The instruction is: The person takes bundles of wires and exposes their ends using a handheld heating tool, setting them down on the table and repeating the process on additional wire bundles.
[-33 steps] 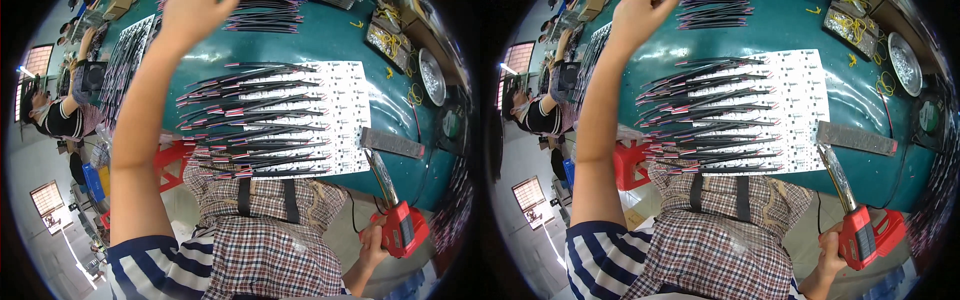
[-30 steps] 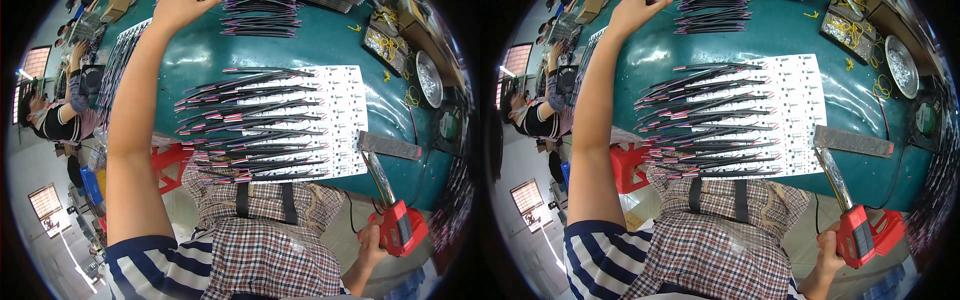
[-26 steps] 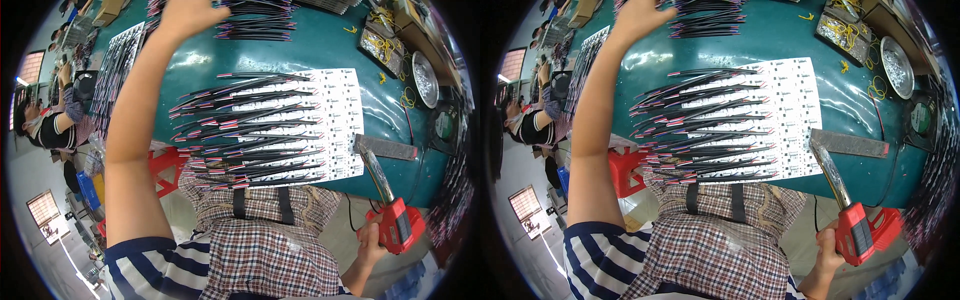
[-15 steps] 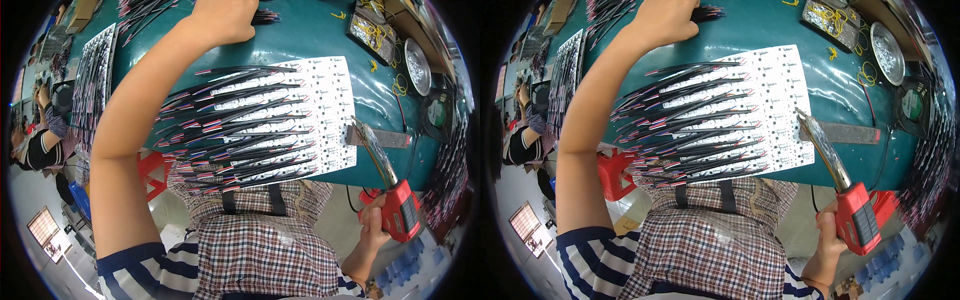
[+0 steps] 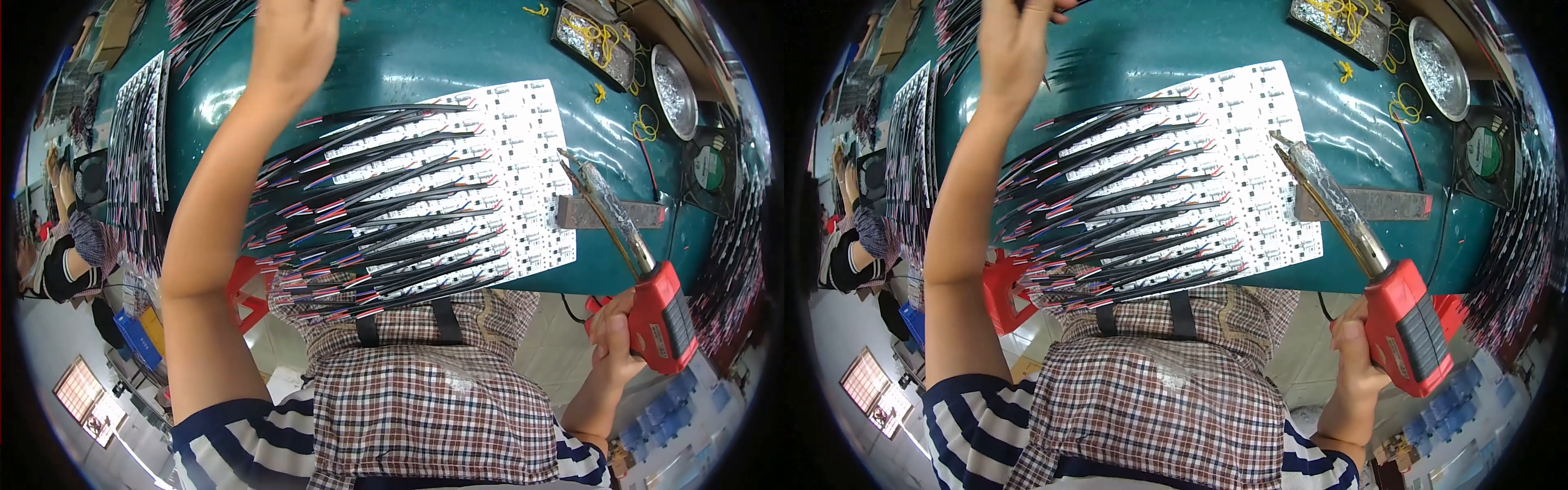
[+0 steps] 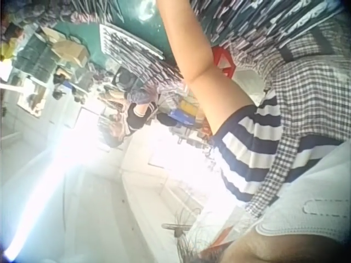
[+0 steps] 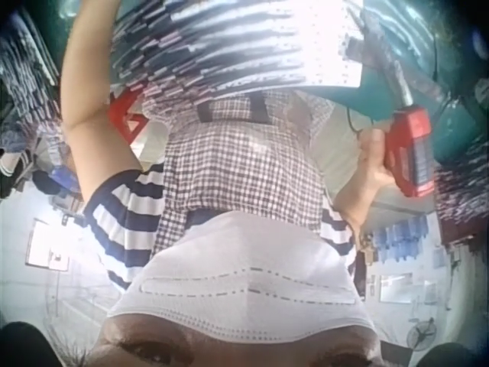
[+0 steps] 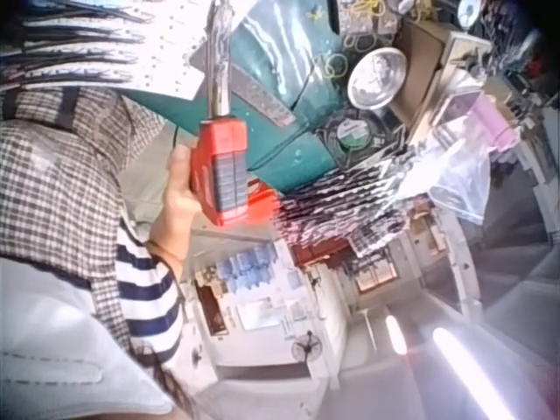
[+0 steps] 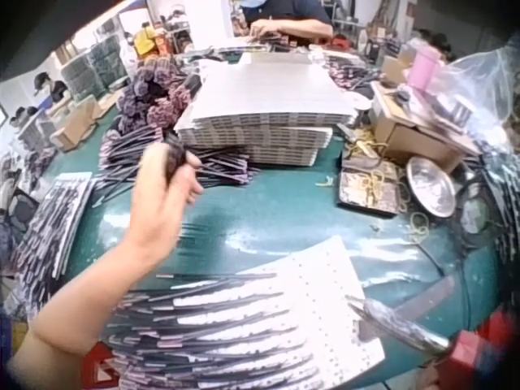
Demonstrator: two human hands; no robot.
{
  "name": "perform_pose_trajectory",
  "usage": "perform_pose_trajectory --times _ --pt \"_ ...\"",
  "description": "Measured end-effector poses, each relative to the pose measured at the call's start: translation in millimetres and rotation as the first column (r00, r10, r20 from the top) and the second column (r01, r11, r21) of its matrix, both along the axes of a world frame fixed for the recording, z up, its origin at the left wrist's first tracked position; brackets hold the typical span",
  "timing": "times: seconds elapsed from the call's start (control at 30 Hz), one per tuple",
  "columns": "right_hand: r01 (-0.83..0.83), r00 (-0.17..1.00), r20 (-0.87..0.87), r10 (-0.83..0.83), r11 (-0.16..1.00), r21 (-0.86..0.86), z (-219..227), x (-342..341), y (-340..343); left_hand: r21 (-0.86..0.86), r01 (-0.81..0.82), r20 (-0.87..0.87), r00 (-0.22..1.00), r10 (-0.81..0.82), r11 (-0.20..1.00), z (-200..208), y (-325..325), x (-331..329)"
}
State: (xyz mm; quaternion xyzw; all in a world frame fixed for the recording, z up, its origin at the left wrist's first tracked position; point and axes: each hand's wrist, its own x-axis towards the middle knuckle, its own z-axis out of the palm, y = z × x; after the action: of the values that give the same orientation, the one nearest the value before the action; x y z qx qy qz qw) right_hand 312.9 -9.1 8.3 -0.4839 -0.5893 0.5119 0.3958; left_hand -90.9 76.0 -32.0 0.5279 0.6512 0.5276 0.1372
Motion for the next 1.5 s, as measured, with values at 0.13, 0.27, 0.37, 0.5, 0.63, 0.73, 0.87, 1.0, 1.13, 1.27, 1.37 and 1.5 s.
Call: perform_pose_trajectory --times 0.13,0.27,0.37,0.5,0.63,0.73,0.87,1.0,1.13,1.27,1.37,1.5 --pt "0.029 0.999 -0.027 -0.029 1.0 0.007 5 -6 6 0.151 0.086 0.169 0.979 -0.112 0.985 4 -8 7" --pt "-0.026 0.999 -0.036 0.026 1.0 0.006 9 -10 16 0.098 0.111 0.358 0.923 -0.139 0.989 3 -7 15" --pt "-0.024 1.0 -0.004 0.024 1.0 -0.008 14 -20 24 -0.127 0.205 0.247 0.954 -0.169 0.971 20 -3 18" --pt "-0.024 0.994 0.101 0.028 0.999 -0.045 13 -28 31 -0.363 0.239 0.001 0.967 -0.257 0.901 26 -6 54" --pt "0.011 0.966 0.259 0.021 0.993 -0.12 18 -36 37 -0.43 0.197 -0.185 0.936 -0.3 0.881 14 -19 74" --pt "-0.055 0.952 0.292 0.091 0.99 -0.13 20 -44 41 -0.414 0.213 -0.178 0.935 -0.308 0.885 7 -21 80" --pt "-0.013 0.972 0.224 0.068 0.971 -0.238 30 -54 46 -0.392 0.196 -0.185 0.94 -0.286 0.899 7 -19 80" --pt "-0.023 0.972 0.219 0.082 0.966 -0.257 27 -51 47 -0.419 0.195 -0.18 0.939 -0.292 0.887 11 -19 82" --pt "-0.037 0.979 0.182 0.094 0.954 -0.296 24 -48 47 -0.406 0.201 -0.209 0.929 -0.305 0.891 11 -20 84" --pt "0.014 0.969 0.242 0.054 0.962 -0.271 23 -48 46 -0.361 0.207 -0.235 0.924 -0.303 0.91 10 -21 85" --pt "0.056 0.967 0.256 0.021 0.956 -0.288 23 -47 45 -0.34 0.206 -0.267 0.914 -0.305 0.917 10 -22 86" --pt "0.026 0.962 0.267 0.053 0.959 -0.283 24 -43 45 -0.335 0.202 -0.298 0.904 -0.307 0.92 9 -22 85"
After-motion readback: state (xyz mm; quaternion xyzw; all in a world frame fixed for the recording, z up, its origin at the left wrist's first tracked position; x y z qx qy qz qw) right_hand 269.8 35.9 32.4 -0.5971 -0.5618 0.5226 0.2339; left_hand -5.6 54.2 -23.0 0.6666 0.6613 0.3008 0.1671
